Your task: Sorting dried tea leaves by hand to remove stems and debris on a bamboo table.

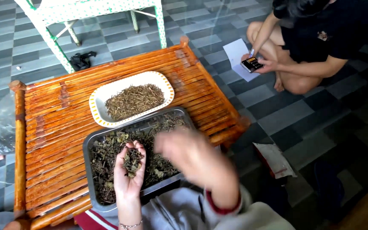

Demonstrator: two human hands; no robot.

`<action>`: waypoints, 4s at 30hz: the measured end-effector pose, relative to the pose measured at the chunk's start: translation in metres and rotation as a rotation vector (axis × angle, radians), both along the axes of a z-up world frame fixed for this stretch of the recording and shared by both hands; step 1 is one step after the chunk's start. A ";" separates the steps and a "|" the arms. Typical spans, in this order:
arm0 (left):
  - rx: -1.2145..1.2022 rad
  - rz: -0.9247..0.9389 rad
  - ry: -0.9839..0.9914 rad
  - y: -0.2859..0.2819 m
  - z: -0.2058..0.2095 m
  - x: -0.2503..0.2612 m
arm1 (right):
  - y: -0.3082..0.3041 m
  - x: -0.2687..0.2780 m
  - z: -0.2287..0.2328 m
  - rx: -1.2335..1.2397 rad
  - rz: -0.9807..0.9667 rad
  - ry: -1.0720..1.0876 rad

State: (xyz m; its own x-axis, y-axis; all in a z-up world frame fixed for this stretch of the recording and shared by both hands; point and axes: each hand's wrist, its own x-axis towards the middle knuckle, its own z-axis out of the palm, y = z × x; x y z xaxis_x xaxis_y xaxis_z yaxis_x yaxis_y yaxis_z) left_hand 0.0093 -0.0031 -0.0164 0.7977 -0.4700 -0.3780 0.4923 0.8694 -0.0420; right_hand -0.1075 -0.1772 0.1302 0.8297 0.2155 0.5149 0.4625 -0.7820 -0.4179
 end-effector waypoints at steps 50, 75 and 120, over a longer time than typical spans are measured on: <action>-0.108 -0.051 -0.377 -0.029 0.003 0.002 | 0.042 0.076 -0.078 0.548 -0.128 -0.090; -0.149 -0.085 -0.328 -0.025 -0.021 0.010 | 0.023 0.095 -0.071 0.008 0.018 0.259; 0.597 -0.533 -0.380 0.005 -0.003 0.120 | -0.036 0.222 -0.086 0.071 0.389 0.345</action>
